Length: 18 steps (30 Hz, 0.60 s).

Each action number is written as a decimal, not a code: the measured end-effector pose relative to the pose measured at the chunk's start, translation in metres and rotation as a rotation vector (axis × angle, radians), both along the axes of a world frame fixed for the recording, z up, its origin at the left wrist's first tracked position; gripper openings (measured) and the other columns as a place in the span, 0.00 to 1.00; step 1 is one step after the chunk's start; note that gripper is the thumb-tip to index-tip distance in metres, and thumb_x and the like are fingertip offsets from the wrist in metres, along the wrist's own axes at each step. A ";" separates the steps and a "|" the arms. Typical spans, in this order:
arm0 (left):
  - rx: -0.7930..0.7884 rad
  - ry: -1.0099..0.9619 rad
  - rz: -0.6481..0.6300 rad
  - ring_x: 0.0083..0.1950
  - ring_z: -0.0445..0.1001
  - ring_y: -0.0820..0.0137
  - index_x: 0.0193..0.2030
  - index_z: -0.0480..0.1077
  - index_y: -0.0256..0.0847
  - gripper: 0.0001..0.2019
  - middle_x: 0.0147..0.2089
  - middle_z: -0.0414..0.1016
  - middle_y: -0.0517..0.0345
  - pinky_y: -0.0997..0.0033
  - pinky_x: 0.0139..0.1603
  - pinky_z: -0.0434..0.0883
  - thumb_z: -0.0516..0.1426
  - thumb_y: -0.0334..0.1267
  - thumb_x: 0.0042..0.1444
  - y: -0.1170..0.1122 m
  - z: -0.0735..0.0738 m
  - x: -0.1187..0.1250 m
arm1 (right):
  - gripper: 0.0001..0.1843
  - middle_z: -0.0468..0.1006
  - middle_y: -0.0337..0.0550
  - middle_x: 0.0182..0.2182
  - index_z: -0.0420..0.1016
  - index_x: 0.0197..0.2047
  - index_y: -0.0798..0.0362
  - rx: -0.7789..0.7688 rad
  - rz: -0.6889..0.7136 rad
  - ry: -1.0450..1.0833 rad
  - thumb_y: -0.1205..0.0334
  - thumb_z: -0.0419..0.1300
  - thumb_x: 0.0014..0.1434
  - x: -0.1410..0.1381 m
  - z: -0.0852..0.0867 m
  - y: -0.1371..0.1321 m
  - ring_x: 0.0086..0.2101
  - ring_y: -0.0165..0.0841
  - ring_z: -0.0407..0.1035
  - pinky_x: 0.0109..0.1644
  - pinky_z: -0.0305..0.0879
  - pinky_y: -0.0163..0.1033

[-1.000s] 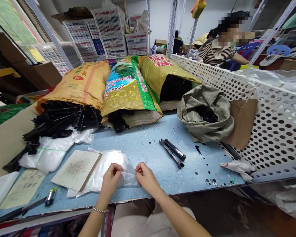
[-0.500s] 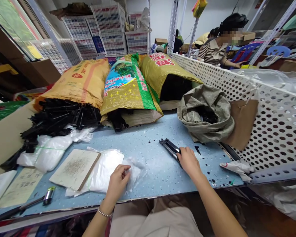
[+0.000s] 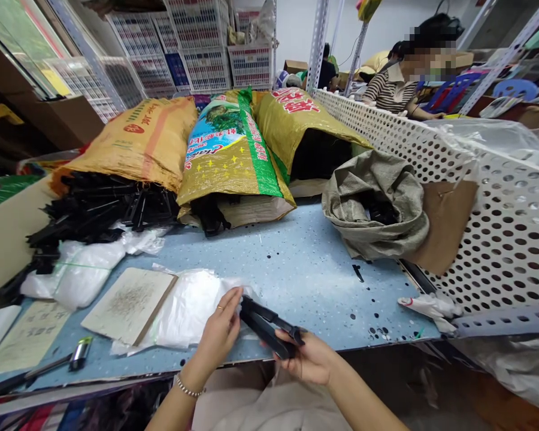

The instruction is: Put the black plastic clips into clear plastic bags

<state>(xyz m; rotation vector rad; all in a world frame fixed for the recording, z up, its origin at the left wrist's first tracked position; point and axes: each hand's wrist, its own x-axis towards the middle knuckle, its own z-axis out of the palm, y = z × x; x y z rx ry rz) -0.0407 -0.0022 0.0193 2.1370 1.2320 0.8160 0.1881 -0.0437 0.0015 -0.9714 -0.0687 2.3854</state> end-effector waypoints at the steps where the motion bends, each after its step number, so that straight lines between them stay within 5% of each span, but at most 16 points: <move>1: 0.035 0.002 -0.050 0.66 0.59 0.64 0.69 0.47 0.46 0.31 0.67 0.56 0.48 0.59 0.63 0.64 0.44 0.23 0.59 -0.003 0.003 -0.002 | 0.14 0.75 0.44 0.27 0.70 0.44 0.62 -0.045 0.020 0.108 0.59 0.59 0.60 -0.001 -0.001 0.004 0.22 0.23 0.70 0.19 0.64 0.21; 5: 0.092 -0.052 -0.132 0.67 0.58 0.65 0.69 0.45 0.47 0.30 0.67 0.56 0.48 0.61 0.64 0.63 0.45 0.25 0.61 -0.016 0.019 -0.003 | 0.16 0.72 0.40 0.24 0.71 0.43 0.63 -0.009 -0.009 0.218 0.57 0.62 0.58 -0.022 0.002 0.020 0.20 0.20 0.65 0.19 0.60 0.18; 9: 0.072 -0.047 -0.250 0.66 0.58 0.65 0.69 0.44 0.47 0.32 0.66 0.57 0.47 0.60 0.63 0.64 0.43 0.23 0.60 -0.029 0.031 0.001 | 0.13 0.72 0.37 0.23 0.72 0.37 0.57 0.381 -0.139 -0.307 0.56 0.64 0.52 -0.056 0.004 0.029 0.22 0.26 0.66 0.22 0.63 0.28; 12: -0.024 -0.005 -0.316 0.67 0.57 0.64 0.69 0.45 0.46 0.35 0.67 0.54 0.46 0.59 0.64 0.64 0.45 0.21 0.55 -0.035 0.032 0.005 | 0.13 0.76 0.38 0.30 0.71 0.41 0.53 0.755 -0.180 -0.688 0.57 0.61 0.53 -0.071 0.002 0.031 0.30 0.33 0.70 0.35 0.68 0.37; 15: -0.108 0.009 -0.225 0.66 0.58 0.59 0.68 0.48 0.44 0.35 0.68 0.50 0.44 0.54 0.62 0.65 0.51 0.24 0.53 -0.032 0.026 0.006 | 0.12 0.77 0.41 0.34 0.70 0.43 0.52 0.989 -0.041 -0.872 0.57 0.56 0.57 -0.070 0.004 0.032 0.36 0.36 0.70 0.43 0.66 0.41; 18: -0.129 -0.069 -0.100 0.58 0.67 0.61 0.59 0.63 0.42 0.23 0.57 0.66 0.45 0.55 0.58 0.68 0.51 0.28 0.56 -0.021 0.024 0.005 | 0.14 0.76 0.41 0.33 0.71 0.45 0.52 1.080 0.230 -0.822 0.57 0.49 0.63 -0.057 0.011 0.033 0.33 0.35 0.71 0.40 0.67 0.41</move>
